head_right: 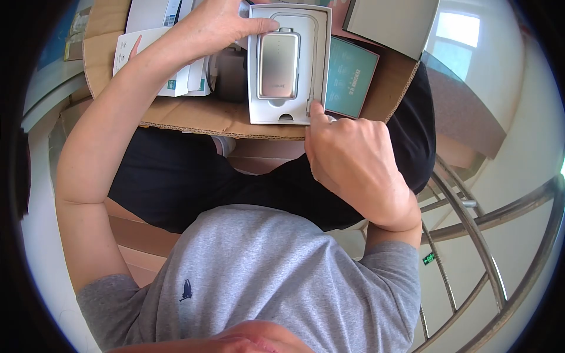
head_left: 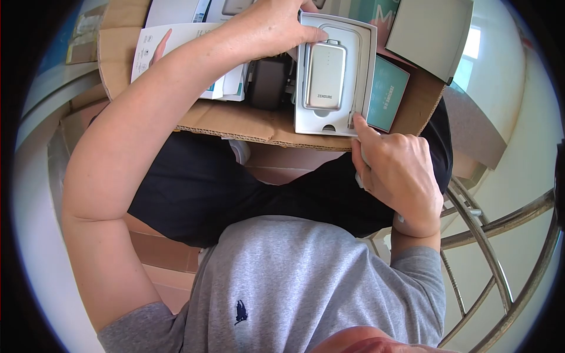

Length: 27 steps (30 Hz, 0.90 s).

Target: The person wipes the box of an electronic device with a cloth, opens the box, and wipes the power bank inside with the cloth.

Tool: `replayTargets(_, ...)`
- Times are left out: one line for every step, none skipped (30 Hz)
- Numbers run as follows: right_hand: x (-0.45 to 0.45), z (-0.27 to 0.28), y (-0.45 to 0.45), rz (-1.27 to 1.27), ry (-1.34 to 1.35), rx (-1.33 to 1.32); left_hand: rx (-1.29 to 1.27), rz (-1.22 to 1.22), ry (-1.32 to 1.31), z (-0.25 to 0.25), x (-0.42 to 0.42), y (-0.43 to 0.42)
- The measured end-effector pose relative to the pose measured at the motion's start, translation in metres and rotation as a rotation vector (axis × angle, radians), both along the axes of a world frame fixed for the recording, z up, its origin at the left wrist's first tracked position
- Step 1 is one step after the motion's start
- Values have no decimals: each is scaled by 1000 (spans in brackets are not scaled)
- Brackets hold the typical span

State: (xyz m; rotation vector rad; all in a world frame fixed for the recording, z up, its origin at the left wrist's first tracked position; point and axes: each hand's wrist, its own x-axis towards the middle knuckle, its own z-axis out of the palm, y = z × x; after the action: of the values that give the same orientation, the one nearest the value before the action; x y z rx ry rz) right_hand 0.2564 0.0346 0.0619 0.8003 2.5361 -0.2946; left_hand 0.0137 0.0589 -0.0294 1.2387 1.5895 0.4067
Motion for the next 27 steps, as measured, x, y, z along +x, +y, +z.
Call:
replayTargets(1, 1, 1, -3, -2, 0, 0, -3, -2, -2, 1, 1)
replayTargets(4, 2, 4, -12, 20, -12, 24, -10, -15, -8, 0, 1)
replayTargets(7, 2, 7, -21, 44, -25, 47, -15, -26, -13, -1, 2)
replayTargets(9, 3, 10, -28, 68, -39, 69, -20, -37, -17, -2, 2)
replayTargets(10, 2, 11, -34, 91, -54, 90, -22, -48, -22, -4, 0)
replayTargets(12, 2, 12, -31, 91, -57, 87, -19, -48, -18, -4, -1)
replayTargets(13, 1, 12, -32, 115, -83, 72, -18, -34, -15, -4, -2)
replayTargets(15, 1, 13, -36, 138, -108, 57, -18, -21, -11, -4, -2)
replayTargets(16, 1, 13, -41, 162, -133, 43, -20, -9, -6, -3, -2)
replayTargets(17, 1, 13, -47, 186, -155, 31, -23, 5, -3, -2, -1)
replayTargets(18, 1, 13, -49, 185, -155, 31, -25, 4, -3, -1, 0)
replayTargets(17, 2, 12, -45, 165, -141, 32, -25, 4, -3, -1, 0)
replayTargets(15, 2, 11, -40, 146, -126, 33, -23, 4, -3, -1, 1)
replayTargets(14, 3, 10, -37, 128, -113, 32, -23, 5, -3, -1, 0)
replayTargets(14, 3, 9, -33, 110, -101, 31, -23, 5, -3, 0, 0)
replayTargets(14, 2, 9, -34, 110, -102, 30, -23, 6, -3, 0, 0)
replayTargets(15, 1, 11, -68, 131, -114, 30, -25, 10, -2, 0, 0)
replayTargets(14, 0, 13, -102, 150, -126, 30, -27, 14, -2, -2, 0)
replayTargets(15, -1, 15, -138, 170, -138, 30, -30, 17, -2, -2, 0)
replayTargets(15, -3, 16, -173, 189, -148, 31, -33, 20, -1, -1, 0)
replayTargets(15, -4, 19, -173, 188, -146, 34, -33, 19, -1, -1, 0)
replayTargets(16, -7, 21, -157, 209, -136, 35, -34, 25, -1, -1, 0)
replayTargets(16, -10, 24, -143, 230, -127, 37, -35, 32, -1, 0, 0)
replayTargets(15, -13, 26, -128, 250, -118, 38, -36, 37, -1, 0, 0)
replayTargets(14, -14, 28, -110, 271, -109, 39, -35, 42, 0, 0, -1)
replayTargets(11, -14, 29, -107, 269, -106, 42, -32, 41, 1, -1, -1)
replayTargets(8, -14, 30, -87, 213, -84, 30, -37, 36, 2, -1, -2)
